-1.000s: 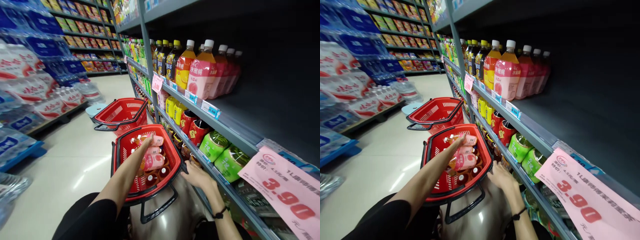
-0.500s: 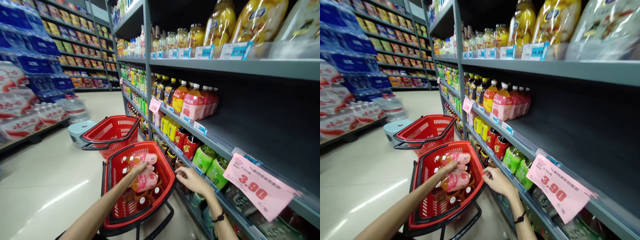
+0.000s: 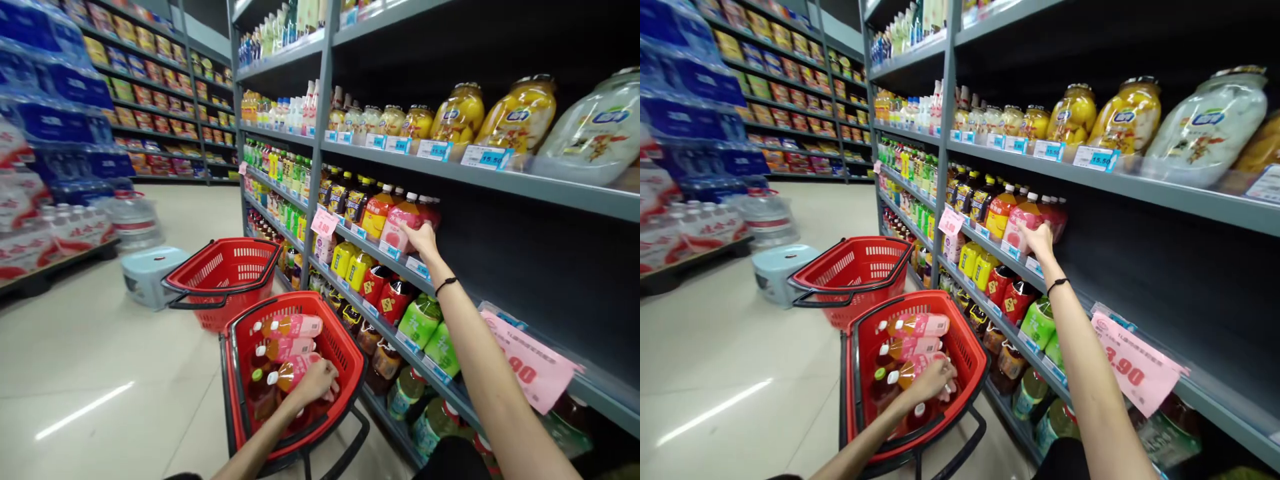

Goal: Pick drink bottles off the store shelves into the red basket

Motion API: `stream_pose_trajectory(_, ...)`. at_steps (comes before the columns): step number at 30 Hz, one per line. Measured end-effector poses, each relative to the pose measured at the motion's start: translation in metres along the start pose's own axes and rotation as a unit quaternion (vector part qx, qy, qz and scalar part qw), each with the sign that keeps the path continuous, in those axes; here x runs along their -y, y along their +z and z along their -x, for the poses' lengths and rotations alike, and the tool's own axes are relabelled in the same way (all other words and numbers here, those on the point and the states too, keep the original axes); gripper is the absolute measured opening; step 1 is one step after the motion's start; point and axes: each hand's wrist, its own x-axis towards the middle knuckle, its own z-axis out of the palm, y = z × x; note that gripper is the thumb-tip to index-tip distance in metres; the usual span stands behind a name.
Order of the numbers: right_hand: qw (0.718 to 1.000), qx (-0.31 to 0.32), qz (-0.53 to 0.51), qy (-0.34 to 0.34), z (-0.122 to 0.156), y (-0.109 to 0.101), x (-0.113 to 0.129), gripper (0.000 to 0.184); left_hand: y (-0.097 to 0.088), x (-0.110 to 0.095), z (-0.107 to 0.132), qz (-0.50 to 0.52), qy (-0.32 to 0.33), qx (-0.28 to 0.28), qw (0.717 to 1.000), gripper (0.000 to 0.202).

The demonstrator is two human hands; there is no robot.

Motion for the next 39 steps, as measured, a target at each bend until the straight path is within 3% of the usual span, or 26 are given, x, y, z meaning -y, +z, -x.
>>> stream_pose_trajectory(4, 0.999, -0.013, 0.024, 0.033, -0.012, 0.010, -0.001, 0.057, -0.005, 0.001, 0.000, 0.018, 0.013, -0.014, 1.000, 0.016)
stream_pose_trajectory(7, 0.999, -0.014, 0.034, 0.040, -0.015, 0.007, -0.005, 0.048, -0.005, 0.000, 0.002, 0.024, 0.024, -0.010, 0.999, 0.016)
stream_pose_trajectory(15, 0.999, 0.026, 0.012, 0.024, -0.011, -0.044, -0.023, 0.042, -0.001, 0.003, 0.009, 0.026, 0.050, -0.011, 0.998, 0.022)
stream_pose_trajectory(18, 1.000, -0.005, 0.026, -0.001, 0.004, -0.066, -0.030, 0.046, 0.001, 0.001, 0.011, 0.029, 0.060, -0.016, 0.998, 0.021)
stream_pose_trajectory(23, 0.984, -0.118, 0.053, -0.119, 0.049, -0.090, -0.034, 0.086, -0.001, -0.007, 0.016, 0.061, 0.113, -0.042, 0.991, 0.014)
stream_pose_trajectory(26, 0.959, -0.177, 0.041, -0.218, 0.081, -0.101, -0.024, 0.090, -0.002, -0.017, 0.022, 0.111, 0.144, -0.050, 0.982, 0.006)
stream_pose_trajectory(28, 0.954, -0.182, 0.035, -0.235, 0.107, -0.104, -0.014, 0.090, -0.002, -0.028, 0.030, 0.153, 0.157, -0.026, 0.975, 0.016)
stream_pose_trajectory(31, 0.975, -0.109, 0.008, -0.194, 0.154, -0.096, -0.003, 0.079, 0.001, -0.050, 0.046, 0.287, 0.208, 0.020, 0.935, 0.051)
stream_pose_trajectory(34, 0.991, 0.048, -0.017, -0.120, 0.202, -0.068, -0.004, 0.060, 0.007, -0.068, 0.060, 0.392, 0.276, 0.021, 0.877, 0.083)
stream_pose_trajectory(36, 0.988, 0.133, -0.005, -0.079, 0.230, -0.041, -0.011, 0.056, 0.011, -0.071, 0.065, 0.376, 0.312, 0.003, 0.872, 0.098)
stream_pose_trajectory(39, 0.976, 0.200, 0.056, -0.063, 0.263, -0.005, -0.023, 0.065, 0.014, -0.060, 0.064, 0.307, 0.343, -0.041, 0.887, 0.122)
